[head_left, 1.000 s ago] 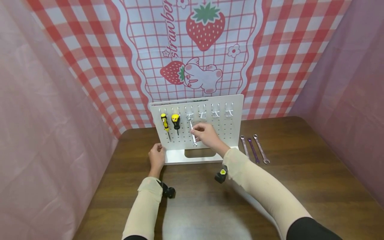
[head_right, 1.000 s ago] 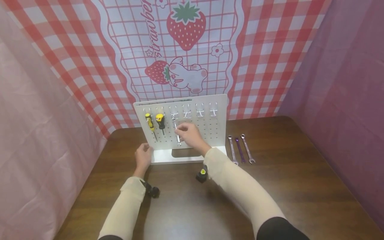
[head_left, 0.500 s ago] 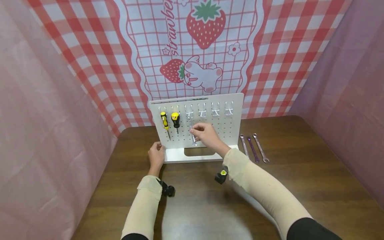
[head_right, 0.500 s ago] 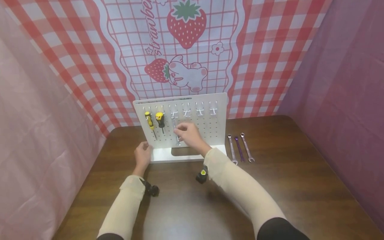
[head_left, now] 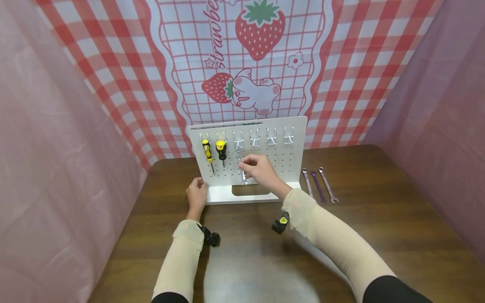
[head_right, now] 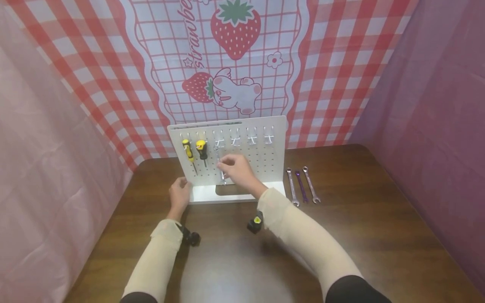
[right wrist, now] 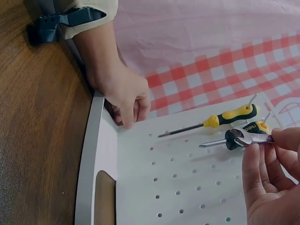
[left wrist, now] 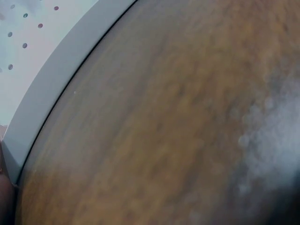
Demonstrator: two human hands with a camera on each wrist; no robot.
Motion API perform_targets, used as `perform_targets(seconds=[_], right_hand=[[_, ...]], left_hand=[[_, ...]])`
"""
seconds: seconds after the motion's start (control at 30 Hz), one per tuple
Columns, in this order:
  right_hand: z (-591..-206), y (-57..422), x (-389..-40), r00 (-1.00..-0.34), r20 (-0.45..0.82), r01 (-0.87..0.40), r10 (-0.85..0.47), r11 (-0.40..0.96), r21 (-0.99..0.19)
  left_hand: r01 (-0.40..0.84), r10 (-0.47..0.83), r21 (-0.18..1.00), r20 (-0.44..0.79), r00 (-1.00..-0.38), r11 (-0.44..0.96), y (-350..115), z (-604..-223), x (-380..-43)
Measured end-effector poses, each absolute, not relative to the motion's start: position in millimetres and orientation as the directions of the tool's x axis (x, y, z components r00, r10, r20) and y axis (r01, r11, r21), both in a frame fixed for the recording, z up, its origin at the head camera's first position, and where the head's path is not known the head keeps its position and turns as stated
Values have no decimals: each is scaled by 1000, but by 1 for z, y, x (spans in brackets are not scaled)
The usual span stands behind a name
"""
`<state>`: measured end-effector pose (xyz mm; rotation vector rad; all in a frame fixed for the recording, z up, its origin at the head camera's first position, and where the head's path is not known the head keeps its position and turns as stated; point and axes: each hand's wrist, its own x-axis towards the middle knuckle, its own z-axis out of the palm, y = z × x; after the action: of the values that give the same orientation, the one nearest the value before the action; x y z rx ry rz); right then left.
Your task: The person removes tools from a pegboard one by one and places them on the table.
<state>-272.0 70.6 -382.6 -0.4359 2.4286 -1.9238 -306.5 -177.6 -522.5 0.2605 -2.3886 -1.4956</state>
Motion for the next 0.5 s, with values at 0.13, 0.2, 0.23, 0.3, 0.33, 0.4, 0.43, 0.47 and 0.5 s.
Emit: perform_targets(seconds=[0.13, 0.2, 0.23, 0.3, 0.33, 0.4, 0.43, 0.47, 0.5], right_hand=[[-380, 72, -268, -957, 173, -222, -231, 210, -952], [-379, 74, -265, -955, 180, -231, -234, 210, -950], [-379, 75, -264, -954, 184, -235, -236, 210, -949], [-378, 77, -262, -951, 193, -244, -240, 208, -947], [-378, 78, -261, -950, 196, -248, -242, 206, -947], [-378, 81, -259, -949, 200, -252, -243, 205, -946], [-379, 82, -258, -949, 202, -254, -242, 206, -945], [-379, 84, -258, -949, 201, -254, -241, 210, -944], [-380, 86, -257, -950, 198, -251, -239, 213, -944]], left_hand=[[8, -315, 901, 160, -935, 435, -178, -523, -307], [7, -313, 900, 158, -936, 435, -178, -523, -308], [6, -313, 901, 157, -937, 434, -178, -523, -308], [2, -311, 901, 153, -938, 435, -179, -524, -308], [0, -312, 902, 149, -938, 431, -179, -524, -308], [-1, -311, 903, 147, -939, 429, -178, -523, -308], [-1, -311, 904, 146, -939, 427, -178, -523, -307], [-1, -310, 905, 145, -940, 426, -178, -523, -307], [-2, -310, 905, 144, -940, 425, -177, -522, -307]])
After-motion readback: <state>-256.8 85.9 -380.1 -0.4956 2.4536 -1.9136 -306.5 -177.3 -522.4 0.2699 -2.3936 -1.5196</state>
